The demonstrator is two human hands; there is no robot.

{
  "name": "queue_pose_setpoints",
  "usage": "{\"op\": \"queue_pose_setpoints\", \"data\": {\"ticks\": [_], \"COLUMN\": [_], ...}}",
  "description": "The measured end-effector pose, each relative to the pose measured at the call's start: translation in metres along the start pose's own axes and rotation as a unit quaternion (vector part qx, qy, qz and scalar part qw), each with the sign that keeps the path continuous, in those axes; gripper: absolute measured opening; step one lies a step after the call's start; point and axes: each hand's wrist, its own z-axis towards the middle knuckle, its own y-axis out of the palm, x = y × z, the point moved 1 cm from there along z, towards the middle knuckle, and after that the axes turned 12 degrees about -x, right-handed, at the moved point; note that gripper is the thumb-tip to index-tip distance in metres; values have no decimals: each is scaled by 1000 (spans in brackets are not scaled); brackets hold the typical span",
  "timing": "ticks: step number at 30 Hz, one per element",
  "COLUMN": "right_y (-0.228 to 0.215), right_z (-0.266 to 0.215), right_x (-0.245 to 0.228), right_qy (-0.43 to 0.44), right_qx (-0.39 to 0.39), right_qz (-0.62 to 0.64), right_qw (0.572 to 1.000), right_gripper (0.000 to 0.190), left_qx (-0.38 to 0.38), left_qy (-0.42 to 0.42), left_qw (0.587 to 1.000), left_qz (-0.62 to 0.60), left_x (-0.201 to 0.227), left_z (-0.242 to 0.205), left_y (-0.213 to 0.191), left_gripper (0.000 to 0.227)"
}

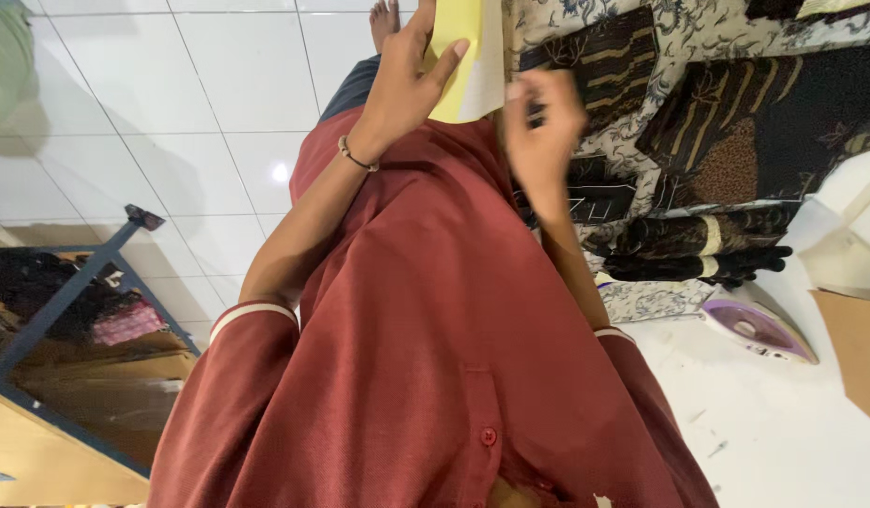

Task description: The person writes on a yellow notepad with a blue pen, then tears off a small piece of paper and sticks it onto a folded piece of dark patterned fabric. The person repeats this process for several pieces of fabric, placing the labeled items on a nearby surface.

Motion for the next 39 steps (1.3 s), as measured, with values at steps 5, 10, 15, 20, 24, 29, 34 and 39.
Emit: {"op": "queue_pose_setpoints", "data": {"ticks": [5, 10, 15, 20, 24, 29, 34, 39], "right_y": [17, 16, 16, 14, 15, 12, 3, -3], "right_z": [34, 41, 38, 34, 32, 17, -11, -32], "right_x": [-78, -83, -72, -65, -55, -31, 15, 74], "right_qy": [47, 65, 105, 109, 158, 187, 123, 83], "right_qx": [0, 10, -2, -13, -19, 5, 29, 23], "right_qz": [44, 45, 94, 123, 210, 206, -34, -247], "right_qw": [998, 997, 990, 986, 965, 960, 991, 965], "right_gripper": [12, 13, 7, 3, 6, 5, 3, 5], "left_qx": [-15, -25, -35, -53, -40, -33, 51, 53], "left_qy": [-21, 1, 5, -44, 13, -38, 85, 12], "left_qw": [1000, 1000, 999, 996, 999, 998, 980, 998], "left_qz": [12, 8, 18, 53, 31, 41, 175, 35], "left_x": [13, 18, 21, 21, 20, 18, 16, 3], "left_z": [2, 1, 2, 3, 2, 2, 2, 4], "left_y": [4, 4, 2, 2, 5, 4, -13, -17], "left_gripper": [23, 18, 19, 22, 21, 24, 23, 19]}}
